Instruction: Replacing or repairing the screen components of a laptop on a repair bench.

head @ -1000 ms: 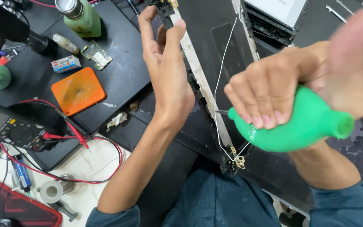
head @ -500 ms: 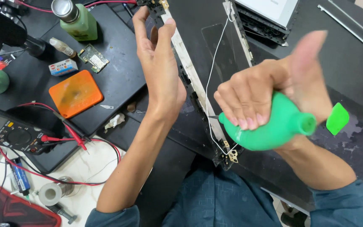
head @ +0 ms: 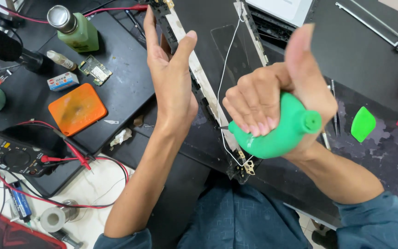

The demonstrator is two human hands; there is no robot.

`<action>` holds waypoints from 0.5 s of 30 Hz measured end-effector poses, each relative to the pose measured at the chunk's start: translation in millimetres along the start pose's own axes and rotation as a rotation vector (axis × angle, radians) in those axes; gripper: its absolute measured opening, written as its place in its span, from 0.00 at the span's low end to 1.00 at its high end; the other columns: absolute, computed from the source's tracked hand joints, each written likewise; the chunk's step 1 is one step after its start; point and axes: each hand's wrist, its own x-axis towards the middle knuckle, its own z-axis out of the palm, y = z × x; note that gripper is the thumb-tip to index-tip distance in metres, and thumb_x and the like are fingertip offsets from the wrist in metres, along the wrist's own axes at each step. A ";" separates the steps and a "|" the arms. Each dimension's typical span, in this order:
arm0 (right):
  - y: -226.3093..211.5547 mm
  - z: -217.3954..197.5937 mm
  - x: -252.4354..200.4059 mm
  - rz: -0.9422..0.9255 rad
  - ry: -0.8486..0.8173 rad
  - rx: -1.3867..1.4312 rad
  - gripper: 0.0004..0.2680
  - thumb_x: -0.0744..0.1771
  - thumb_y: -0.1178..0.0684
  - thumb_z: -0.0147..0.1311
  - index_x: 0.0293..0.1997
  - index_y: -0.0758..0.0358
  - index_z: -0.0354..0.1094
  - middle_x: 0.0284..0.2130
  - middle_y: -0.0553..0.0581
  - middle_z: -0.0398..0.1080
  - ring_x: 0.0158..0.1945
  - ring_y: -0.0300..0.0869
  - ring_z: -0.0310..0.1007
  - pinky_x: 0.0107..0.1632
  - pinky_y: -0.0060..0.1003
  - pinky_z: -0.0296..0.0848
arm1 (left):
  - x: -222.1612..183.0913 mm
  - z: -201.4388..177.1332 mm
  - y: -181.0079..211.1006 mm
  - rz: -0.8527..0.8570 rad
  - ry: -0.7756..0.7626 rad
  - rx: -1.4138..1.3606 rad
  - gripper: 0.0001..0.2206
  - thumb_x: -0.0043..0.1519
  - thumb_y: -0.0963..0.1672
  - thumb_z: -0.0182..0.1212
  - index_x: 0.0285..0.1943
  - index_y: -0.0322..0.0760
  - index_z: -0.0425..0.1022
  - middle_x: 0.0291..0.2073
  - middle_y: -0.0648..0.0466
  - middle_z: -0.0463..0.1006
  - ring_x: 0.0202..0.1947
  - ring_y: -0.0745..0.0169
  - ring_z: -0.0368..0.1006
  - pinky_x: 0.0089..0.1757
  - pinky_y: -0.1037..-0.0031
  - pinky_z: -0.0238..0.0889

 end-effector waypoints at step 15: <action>-43.0 -47.8 -29.7 0.030 0.139 0.193 0.32 0.73 0.28 0.27 0.17 0.66 0.61 0.15 0.58 0.62 0.20 0.45 0.65 0.31 0.37 0.65 | -19.5 7.7 -2.0 -0.126 -0.077 0.112 0.40 0.61 0.30 0.55 0.83 0.36 0.43 0.68 0.48 0.63 0.63 0.60 0.64 0.63 0.70 0.60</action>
